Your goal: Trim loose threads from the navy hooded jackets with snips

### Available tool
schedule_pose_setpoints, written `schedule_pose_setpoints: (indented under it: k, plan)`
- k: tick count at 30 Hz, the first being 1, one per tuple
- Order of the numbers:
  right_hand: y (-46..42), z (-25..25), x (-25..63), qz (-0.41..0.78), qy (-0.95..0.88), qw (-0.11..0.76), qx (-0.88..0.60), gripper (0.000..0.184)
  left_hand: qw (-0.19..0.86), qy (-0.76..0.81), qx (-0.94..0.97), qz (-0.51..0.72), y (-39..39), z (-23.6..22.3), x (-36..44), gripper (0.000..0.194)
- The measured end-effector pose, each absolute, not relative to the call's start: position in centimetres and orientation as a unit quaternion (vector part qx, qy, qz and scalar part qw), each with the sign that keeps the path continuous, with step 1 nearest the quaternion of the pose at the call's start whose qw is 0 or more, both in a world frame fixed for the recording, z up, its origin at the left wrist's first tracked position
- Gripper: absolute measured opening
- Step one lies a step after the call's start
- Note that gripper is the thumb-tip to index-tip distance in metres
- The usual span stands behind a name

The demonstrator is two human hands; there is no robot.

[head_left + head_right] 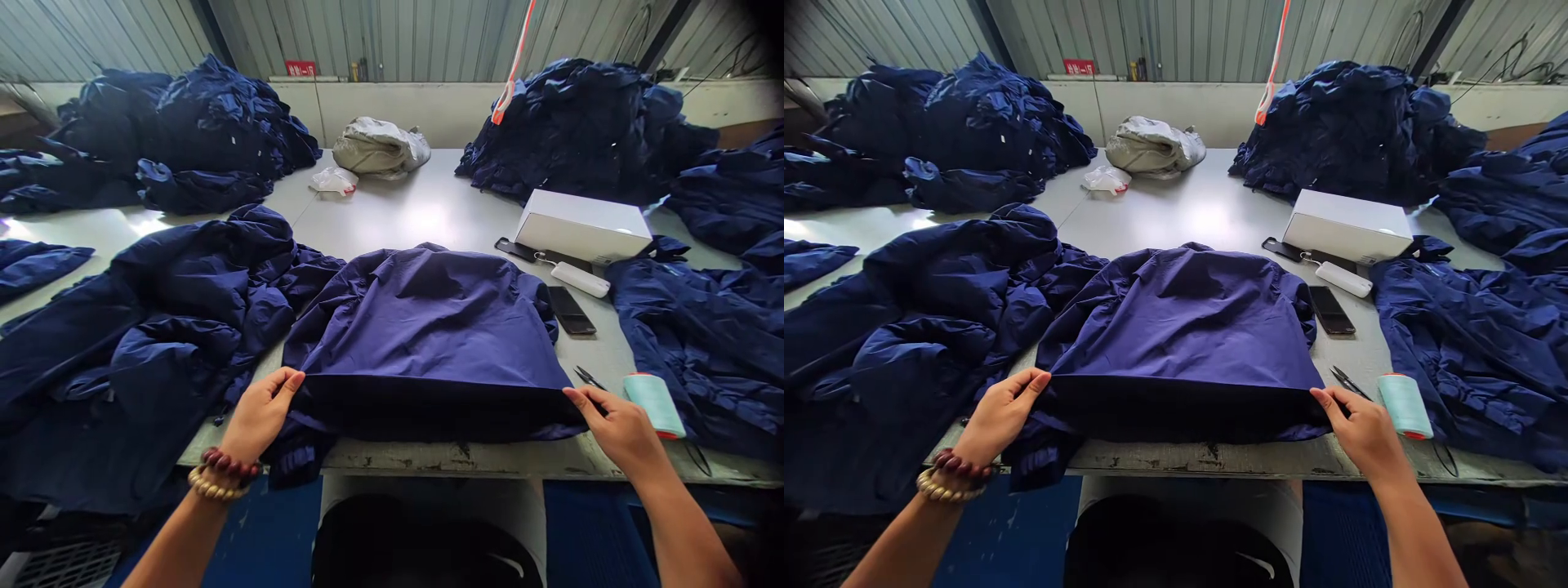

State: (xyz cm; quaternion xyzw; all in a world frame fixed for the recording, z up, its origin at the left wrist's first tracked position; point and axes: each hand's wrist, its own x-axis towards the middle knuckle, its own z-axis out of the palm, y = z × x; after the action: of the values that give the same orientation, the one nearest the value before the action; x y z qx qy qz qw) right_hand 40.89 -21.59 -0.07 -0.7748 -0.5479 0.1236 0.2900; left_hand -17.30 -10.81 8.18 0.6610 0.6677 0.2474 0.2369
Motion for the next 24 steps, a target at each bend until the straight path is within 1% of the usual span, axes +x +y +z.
schedule_pose_setpoints:
  k: [6, 8, 12, 17, 19, 22, 24]
  plan:
    - [-19.0, -2.7, 40.8, 0.114, -0.593, 0.24, -0.76, 0.071, 0.218, 0.664, 0.678, 0.228, -8.4, 6.2, -15.5, 0.039]
    - [-19.0, -4.0, 40.2, 0.087, -0.604, 0.247, -0.752, 0.073, 0.217, 0.659, 0.683, 0.228, -8.4, 5.1, -15.5, 0.037]
    - [-19.6, -5.5, 39.0, 0.016, -0.605, 0.288, -0.742, 0.079, 0.213, 0.655, 0.674, 0.268, -8.8, 3.3, -16.1, 0.036]
    - [-20.0, -5.5, 39.0, 0.01, -0.59, 0.308, -0.746, 0.083, 0.216, 0.625, 0.694, 0.284, -9.0, 3.3, -16.4, 0.032]
    - [-20.0, -5.2, 39.1, 0.029, -0.579, 0.314, -0.752, 0.077, 0.23, 0.603, 0.711, 0.279, -9.1, 3.6, -16.4, 0.033]
    - [-20.1, -4.8, 39.0, 0.049, -0.57, 0.326, -0.753, 0.052, 0.225, 0.594, 0.717, 0.285, -9.2, 3.8, -16.6, 0.029]
    - [-19.9, -5.4, 38.9, 0.031, -0.574, 0.348, -0.741, 0.037, 0.214, 0.592, 0.717, 0.298, -9.2, 3.5, -16.9, 0.027]
